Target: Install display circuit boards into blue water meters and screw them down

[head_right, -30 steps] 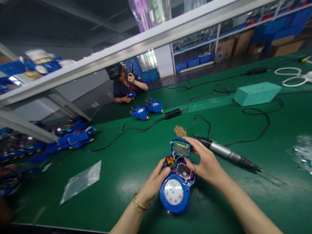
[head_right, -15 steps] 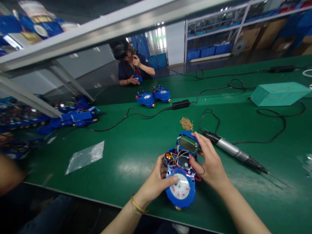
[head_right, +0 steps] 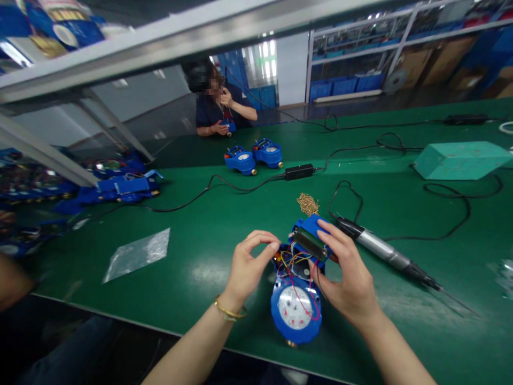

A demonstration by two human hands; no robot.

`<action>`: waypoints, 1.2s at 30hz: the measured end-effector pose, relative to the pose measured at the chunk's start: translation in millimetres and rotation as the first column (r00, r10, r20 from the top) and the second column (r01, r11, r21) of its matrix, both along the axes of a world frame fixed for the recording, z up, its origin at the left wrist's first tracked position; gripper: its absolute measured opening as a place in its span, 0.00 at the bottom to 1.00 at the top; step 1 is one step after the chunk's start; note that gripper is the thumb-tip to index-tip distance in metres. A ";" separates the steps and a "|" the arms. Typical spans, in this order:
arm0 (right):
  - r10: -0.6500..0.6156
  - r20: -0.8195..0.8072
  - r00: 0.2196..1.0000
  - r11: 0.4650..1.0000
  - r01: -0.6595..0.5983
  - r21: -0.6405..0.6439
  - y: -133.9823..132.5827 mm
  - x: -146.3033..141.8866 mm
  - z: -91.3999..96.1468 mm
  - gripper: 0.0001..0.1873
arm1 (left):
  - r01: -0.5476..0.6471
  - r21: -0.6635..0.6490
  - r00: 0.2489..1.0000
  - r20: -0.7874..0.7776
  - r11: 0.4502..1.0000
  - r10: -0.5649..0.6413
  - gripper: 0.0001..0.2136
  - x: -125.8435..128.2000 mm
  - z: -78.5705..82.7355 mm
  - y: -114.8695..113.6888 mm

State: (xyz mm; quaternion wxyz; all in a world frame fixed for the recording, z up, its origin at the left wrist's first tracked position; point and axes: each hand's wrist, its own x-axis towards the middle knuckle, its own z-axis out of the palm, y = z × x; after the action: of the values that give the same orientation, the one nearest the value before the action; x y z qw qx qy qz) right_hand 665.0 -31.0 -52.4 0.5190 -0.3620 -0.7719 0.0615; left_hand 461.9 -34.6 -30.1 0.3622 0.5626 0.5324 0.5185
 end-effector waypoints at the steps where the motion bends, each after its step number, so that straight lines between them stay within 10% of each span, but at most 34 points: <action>1: 0.005 -0.005 1.000 1.000 -0.005 0.004 0.5 -0.3 -0.8 0.35 | 0.007 0.000 1.000 -0.024 1.000 -0.007 0.05 4.2 0.6 2.3; 11: -0.009 0.020 1.000 0.998 0.008 0.057 4.0 0.2 -4.5 0.37 | -0.175 -0.012 0.975 -0.138 0.985 0.172 0.04 23.3 -2.0 2.3; 21: -0.021 0.005 1.000 0.997 0.021 0.068 2.8 -3.1 -4.6 0.38 | -0.115 0.045 0.943 -0.308 0.992 0.123 0.03 24.1 -1.0 -8.0; 36: -0.070 -0.049 0.996 0.994 0.074 0.083 -0.5 -7.3 -11.1 0.38 | -0.110 -0.014 0.982 -0.155 0.994 0.106 0.08 30.4 -2.4 -9.7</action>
State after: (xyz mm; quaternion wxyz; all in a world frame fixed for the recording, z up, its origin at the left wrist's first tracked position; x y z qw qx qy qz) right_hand 657.8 -31.5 -63.5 0.5534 -0.3656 -0.7482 0.0185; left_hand 492.3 -44.3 -32.5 0.2975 0.5672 0.5943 0.4864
